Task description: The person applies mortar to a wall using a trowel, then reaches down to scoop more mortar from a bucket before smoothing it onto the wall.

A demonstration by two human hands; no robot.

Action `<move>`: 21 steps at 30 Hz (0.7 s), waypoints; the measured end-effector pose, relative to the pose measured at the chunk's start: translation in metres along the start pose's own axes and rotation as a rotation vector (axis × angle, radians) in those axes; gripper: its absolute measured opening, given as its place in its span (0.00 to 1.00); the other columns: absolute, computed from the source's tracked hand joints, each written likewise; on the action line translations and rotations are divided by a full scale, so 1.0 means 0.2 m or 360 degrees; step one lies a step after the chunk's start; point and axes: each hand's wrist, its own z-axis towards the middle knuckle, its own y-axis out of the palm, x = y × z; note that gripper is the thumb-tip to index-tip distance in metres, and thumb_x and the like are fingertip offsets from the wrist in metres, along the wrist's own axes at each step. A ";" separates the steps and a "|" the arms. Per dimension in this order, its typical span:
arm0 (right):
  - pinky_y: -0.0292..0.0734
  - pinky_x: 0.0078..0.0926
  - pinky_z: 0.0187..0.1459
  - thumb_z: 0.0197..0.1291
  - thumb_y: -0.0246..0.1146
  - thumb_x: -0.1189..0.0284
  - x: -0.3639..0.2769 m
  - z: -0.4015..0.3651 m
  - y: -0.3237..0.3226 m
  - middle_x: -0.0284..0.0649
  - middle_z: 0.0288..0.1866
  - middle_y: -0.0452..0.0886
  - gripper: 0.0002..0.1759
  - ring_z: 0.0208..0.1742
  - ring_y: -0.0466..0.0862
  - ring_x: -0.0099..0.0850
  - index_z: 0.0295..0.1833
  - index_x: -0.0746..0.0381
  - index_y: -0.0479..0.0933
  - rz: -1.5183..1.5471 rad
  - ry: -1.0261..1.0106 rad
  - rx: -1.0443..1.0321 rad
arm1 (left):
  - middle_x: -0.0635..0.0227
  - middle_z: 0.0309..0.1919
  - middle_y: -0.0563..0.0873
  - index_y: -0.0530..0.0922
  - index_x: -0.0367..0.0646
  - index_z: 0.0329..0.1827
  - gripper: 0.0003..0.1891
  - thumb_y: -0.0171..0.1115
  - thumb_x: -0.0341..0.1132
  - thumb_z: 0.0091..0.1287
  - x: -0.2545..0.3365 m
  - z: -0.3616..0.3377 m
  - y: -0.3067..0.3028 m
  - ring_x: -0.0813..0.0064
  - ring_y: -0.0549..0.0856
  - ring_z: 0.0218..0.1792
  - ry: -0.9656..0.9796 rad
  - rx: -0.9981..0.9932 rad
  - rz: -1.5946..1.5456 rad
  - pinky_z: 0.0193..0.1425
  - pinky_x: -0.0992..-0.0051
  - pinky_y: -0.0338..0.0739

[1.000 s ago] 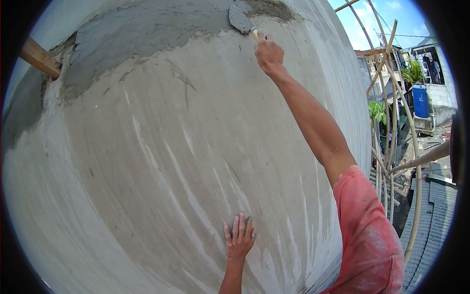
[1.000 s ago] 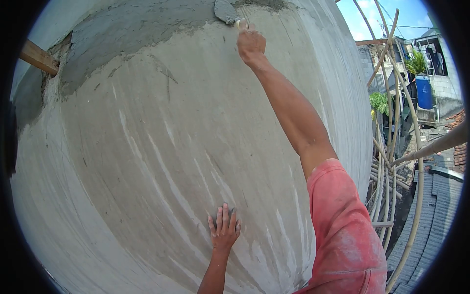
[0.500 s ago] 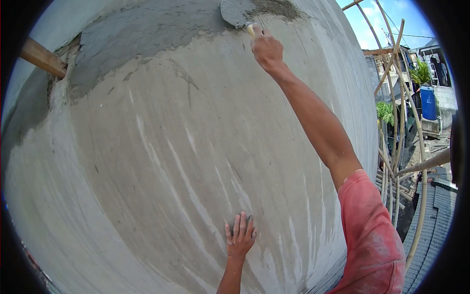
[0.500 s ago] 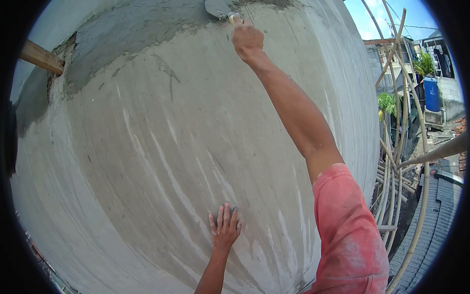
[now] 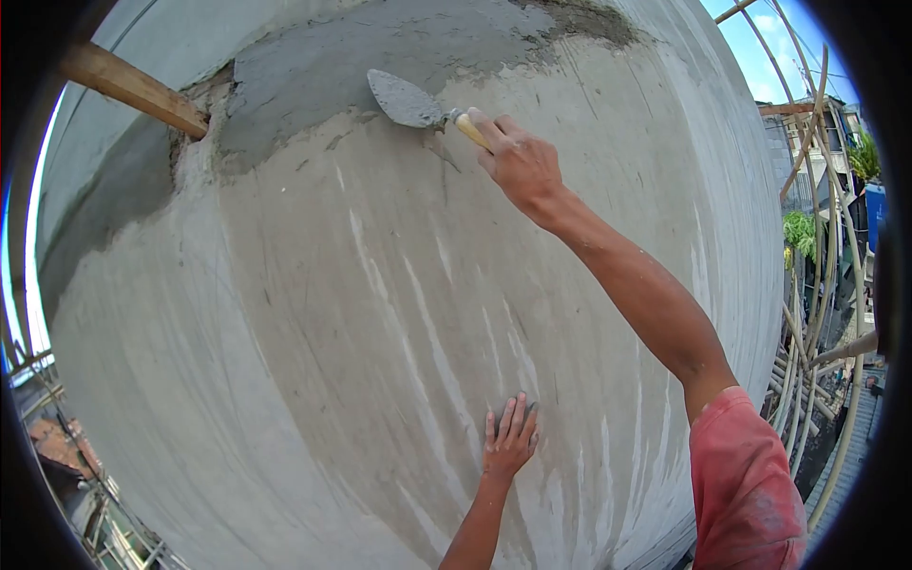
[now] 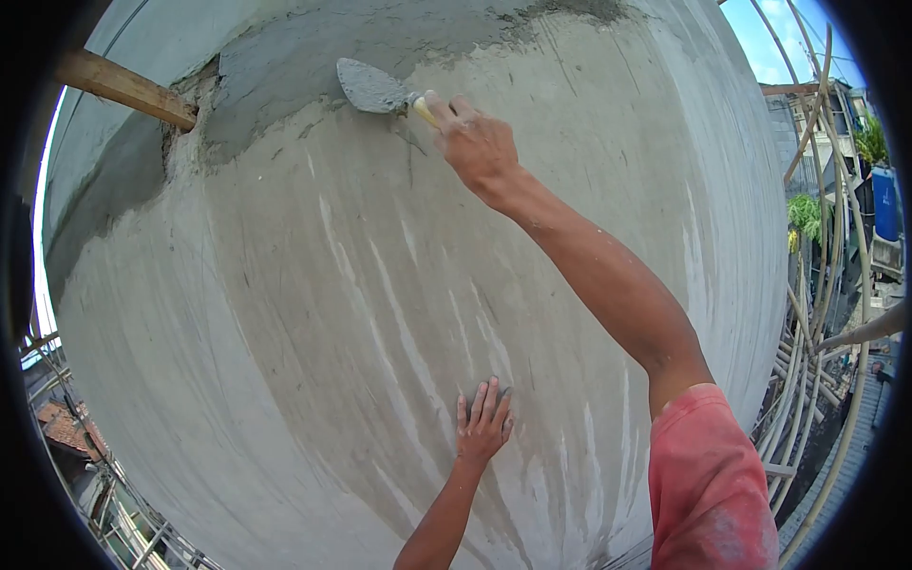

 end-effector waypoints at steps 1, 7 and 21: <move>0.77 0.39 0.37 0.60 0.58 0.66 0.04 -0.10 -0.04 0.45 0.43 0.78 0.23 0.38 0.82 0.43 0.62 0.57 0.67 0.0086 0.0027 0.0090 | 0.68 0.66 0.70 0.78 0.58 0.53 0.16 0.52 0.46 0.64 0.00 0.00 -0.01 0.70 0.65 0.69 0.0012 -0.0019 0.0010 0.73 0.53 0.46; 0.70 0.20 0.36 0.65 0.57 0.58 0.26 -1.03 -0.54 0.36 0.36 0.76 0.25 0.31 0.71 0.20 0.58 0.67 0.70 0.1180 0.1187 -0.0070 | 0.67 0.66 0.70 0.78 0.57 0.54 0.17 0.54 0.45 0.63 0.00 -0.02 -0.02 0.70 0.65 0.69 0.0015 -0.0101 -0.0031 0.73 0.54 0.47; 0.74 0.41 0.46 0.52 0.63 0.52 -0.29 -3.80 -2.29 0.51 0.43 0.81 0.29 0.47 0.81 0.47 0.54 0.61 0.72 -0.0725 0.3204 -0.1359 | 0.62 0.69 0.64 0.66 0.51 0.66 0.23 0.44 0.51 0.72 -0.10 0.05 0.01 0.64 0.62 0.70 0.0233 -0.0046 0.0363 0.73 0.56 0.44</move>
